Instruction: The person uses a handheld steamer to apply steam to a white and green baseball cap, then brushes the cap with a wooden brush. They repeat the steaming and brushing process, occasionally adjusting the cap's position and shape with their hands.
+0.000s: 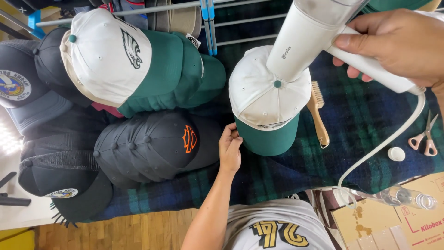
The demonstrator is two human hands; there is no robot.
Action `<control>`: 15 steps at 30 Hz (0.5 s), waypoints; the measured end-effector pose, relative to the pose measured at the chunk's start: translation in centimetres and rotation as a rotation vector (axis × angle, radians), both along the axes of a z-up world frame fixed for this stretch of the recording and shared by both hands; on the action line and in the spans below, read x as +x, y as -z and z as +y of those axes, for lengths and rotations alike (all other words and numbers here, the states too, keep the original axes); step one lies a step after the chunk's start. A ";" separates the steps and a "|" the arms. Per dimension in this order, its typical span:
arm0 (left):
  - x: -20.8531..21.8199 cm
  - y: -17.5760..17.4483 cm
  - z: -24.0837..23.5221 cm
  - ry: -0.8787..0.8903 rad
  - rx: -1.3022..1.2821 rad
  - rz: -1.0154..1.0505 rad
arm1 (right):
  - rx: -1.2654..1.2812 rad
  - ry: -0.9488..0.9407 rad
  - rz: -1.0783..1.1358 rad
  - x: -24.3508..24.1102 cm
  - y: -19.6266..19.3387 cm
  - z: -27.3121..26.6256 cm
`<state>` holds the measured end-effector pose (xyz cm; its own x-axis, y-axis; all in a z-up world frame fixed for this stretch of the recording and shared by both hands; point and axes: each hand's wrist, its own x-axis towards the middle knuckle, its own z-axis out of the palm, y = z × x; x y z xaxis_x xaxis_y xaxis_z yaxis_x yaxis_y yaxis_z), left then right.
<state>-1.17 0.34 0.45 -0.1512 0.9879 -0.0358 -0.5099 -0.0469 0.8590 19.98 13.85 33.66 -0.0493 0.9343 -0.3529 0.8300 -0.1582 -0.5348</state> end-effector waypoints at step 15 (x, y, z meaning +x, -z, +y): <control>0.0 0.2 0.0 0.001 -0.018 0.001 | -0.102 -0.071 -0.038 -1.6 -0.6 1.9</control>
<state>-1.13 0.38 0.28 -0.1502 0.9872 -0.0537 -0.5091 -0.0307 0.8602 18.36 15.72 34.24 -0.0989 0.8880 -0.4491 0.8604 -0.1504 -0.4869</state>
